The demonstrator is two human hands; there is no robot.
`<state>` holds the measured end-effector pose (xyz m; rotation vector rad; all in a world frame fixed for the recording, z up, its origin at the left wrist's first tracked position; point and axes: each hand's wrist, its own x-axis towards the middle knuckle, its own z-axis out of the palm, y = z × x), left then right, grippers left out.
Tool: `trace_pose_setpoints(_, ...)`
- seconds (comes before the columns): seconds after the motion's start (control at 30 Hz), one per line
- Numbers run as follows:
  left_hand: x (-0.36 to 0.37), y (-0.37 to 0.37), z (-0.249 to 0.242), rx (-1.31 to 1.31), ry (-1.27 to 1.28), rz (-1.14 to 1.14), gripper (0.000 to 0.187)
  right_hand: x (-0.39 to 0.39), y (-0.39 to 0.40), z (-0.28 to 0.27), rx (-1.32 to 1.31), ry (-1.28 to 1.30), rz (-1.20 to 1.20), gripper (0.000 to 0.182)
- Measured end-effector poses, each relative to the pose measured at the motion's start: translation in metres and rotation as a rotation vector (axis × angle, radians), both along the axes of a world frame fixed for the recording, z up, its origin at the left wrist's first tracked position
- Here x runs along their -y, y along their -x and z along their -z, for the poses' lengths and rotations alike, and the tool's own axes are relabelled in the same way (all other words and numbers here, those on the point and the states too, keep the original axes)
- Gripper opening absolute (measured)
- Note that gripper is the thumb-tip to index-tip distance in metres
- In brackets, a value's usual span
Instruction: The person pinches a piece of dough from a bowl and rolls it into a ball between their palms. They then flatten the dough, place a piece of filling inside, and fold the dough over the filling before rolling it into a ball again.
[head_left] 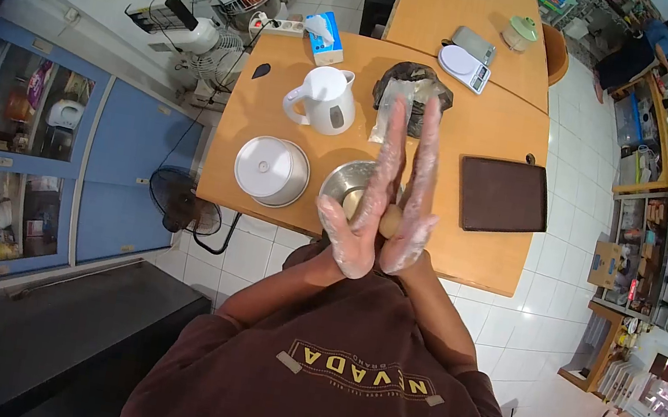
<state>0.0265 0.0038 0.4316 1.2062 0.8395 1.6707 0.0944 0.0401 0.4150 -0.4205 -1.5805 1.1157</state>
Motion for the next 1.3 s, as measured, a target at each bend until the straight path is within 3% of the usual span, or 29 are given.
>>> trace_pose_setpoints(0.07,-0.005,0.008,-0.003,0.015,-0.027,-0.025,0.124,-0.002,-0.008,0.017,0.137,-0.088,0.043,0.098)
trace_pose_setpoints(0.2,-0.001,0.005,0.029,-0.012,-0.036,0.0,0.12,0.005,-0.005,0.015,0.148,-0.143,0.029,0.102)
trace_pose_setpoints(0.23,0.002,0.002,0.03,-0.041,-0.011,0.0,0.124,0.009,-0.007,-0.011,0.147,-0.073,0.024,0.105)
trace_pose_setpoints(0.33,-0.007,-0.009,0.015,0.04,-0.184,0.034,0.129,-0.001,0.0,-0.006,-0.115,-0.074,-0.021,0.111)
trace_pose_setpoints(0.5,-0.002,0.01,-0.009,0.014,0.049,0.006,0.13,0.014,-0.004,0.012,0.114,-0.068,-0.002,0.103)
trace_pose_setpoints(0.57,-0.003,0.013,0.0,0.004,0.121,-0.016,0.123,0.013,-0.004,0.024,0.081,-0.153,-0.027,0.1)
trace_pose_setpoints(0.63,-0.01,0.01,0.031,-0.143,0.028,-0.044,0.122,0.004,-0.003,0.024,0.015,-0.22,-0.05,0.098)
trace_pose_setpoints(0.77,-0.007,-0.001,0.02,-0.111,-0.083,0.019,0.123,0.003,-0.002,0.001,-0.063,-0.058,-0.048,0.101)
trace_pose_setpoints(0.9,-0.006,0.014,-0.002,-0.113,-0.119,-0.012,0.126,0.008,-0.008,0.012,0.056,-0.07,-0.01,0.098)
trace_pose_setpoints(1.0,-0.004,0.012,0.015,-0.133,-0.045,-0.027,0.118,0.018,-0.011,0.012,0.137,-0.077,-0.011,0.095)
trace_pose_setpoints(1.07,-0.003,0.006,0.039,-0.182,-0.05,-0.007,0.118,0.019,-0.012,-0.018,0.136,-0.016,-0.04,0.095)
trace_pose_setpoints(1.17,0.002,-0.005,0.029,-0.169,-0.106,0.012,0.119,0.0,-0.009,-0.005,0.018,-0.015,0.084,0.103)
trace_pose_setpoints(1.3,-0.001,0.013,0.003,-0.146,-0.058,-0.018,0.121,-0.002,-0.009,0.027,0.137,-0.077,0.04,0.099)
